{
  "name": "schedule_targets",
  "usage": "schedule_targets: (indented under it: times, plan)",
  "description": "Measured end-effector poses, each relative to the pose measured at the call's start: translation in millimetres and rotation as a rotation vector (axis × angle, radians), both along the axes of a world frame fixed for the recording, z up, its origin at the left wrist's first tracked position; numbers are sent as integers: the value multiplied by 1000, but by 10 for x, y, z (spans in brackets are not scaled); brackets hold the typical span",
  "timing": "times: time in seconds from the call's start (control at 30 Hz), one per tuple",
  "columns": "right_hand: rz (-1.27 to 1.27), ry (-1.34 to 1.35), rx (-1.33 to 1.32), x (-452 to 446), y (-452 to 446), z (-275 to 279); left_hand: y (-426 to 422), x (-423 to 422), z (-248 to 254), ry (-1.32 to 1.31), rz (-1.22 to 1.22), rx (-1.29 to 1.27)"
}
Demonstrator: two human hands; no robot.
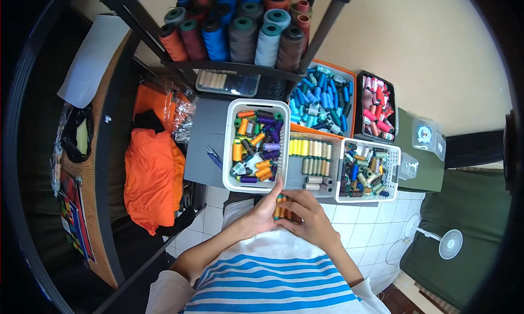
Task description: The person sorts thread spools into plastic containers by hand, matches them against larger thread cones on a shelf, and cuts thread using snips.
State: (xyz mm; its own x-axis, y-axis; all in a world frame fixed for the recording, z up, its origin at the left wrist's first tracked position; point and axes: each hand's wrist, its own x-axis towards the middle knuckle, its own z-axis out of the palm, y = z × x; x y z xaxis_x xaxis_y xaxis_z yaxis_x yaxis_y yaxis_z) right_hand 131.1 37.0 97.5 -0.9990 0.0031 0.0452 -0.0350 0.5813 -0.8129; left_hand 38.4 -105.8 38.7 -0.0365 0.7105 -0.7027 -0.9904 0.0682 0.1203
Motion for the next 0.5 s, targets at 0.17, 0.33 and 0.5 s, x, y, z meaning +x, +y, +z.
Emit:
schedule_targets:
  times: [0.17, 0.33, 0.5]
  plan:
    - [140, 5, 48, 165, 431, -96, 329, 226, 3, -12, 97, 20]
    - [180, 14, 4, 296, 626, -144, 425, 501, -161, -45, 140, -1]
    - [185, 15, -15, 324, 622, -264, 488, 561, -112, -20, 228, -77]
